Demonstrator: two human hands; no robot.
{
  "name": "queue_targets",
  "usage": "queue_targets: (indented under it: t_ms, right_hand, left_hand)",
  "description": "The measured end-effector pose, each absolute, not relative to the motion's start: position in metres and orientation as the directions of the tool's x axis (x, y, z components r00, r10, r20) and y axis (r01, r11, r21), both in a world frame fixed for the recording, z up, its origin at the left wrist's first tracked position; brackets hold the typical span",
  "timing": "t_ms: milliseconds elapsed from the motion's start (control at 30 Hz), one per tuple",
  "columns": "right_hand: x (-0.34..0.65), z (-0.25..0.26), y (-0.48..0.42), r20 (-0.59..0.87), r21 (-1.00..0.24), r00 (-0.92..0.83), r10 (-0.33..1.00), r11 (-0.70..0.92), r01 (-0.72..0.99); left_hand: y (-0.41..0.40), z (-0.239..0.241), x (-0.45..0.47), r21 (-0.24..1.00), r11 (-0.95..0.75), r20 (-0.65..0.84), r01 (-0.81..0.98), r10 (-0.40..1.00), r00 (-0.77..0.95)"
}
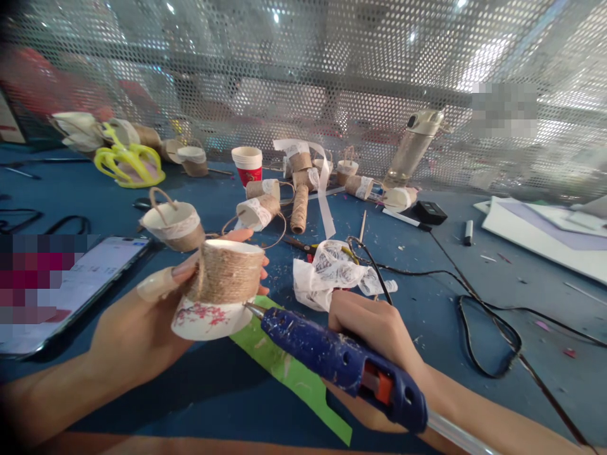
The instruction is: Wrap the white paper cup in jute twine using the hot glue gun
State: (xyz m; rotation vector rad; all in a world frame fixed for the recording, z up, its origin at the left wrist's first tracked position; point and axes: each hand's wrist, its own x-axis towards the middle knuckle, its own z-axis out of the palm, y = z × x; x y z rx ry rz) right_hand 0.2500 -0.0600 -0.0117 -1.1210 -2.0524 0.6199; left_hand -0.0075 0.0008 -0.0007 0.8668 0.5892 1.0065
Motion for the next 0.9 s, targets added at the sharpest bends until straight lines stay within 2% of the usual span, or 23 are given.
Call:
queue_targets:
  t_ms: [300, 433, 567, 900]
  right_hand:
    - [0.246, -0.014, -0.063, 0.384, -0.668, -0.355, 0.853, 0.522, 0.530]
    - [0.238, -0.012, -0.066, 0.397, -0.710, -0.261, 0.880, 0.475, 0.520]
    - [0.236, -0.011, -0.067, 0.392, -0.727, -0.252, 0.885, 0.466, 0.504]
    - [0.250, -0.011, -0.064, 0.402, -0.660, -0.371, 0.837, 0.546, 0.516]
  left_hand:
    - [0.000, 0.000, -0.008, 0.839, 0.276, -0.052, -0.468, 0.898, 0.437]
    - [0.000, -0.001, -0.007, 0.838, 0.303, -0.065, -0.454, 0.881, 0.468]
    - [0.000, -0.001, -0.008, 0.831, 0.293, -0.045, -0.473, 0.883, 0.467]
    - [0.000, 0.001, -0.008, 0.824, 0.311, -0.074, -0.474, 0.887, 0.455]
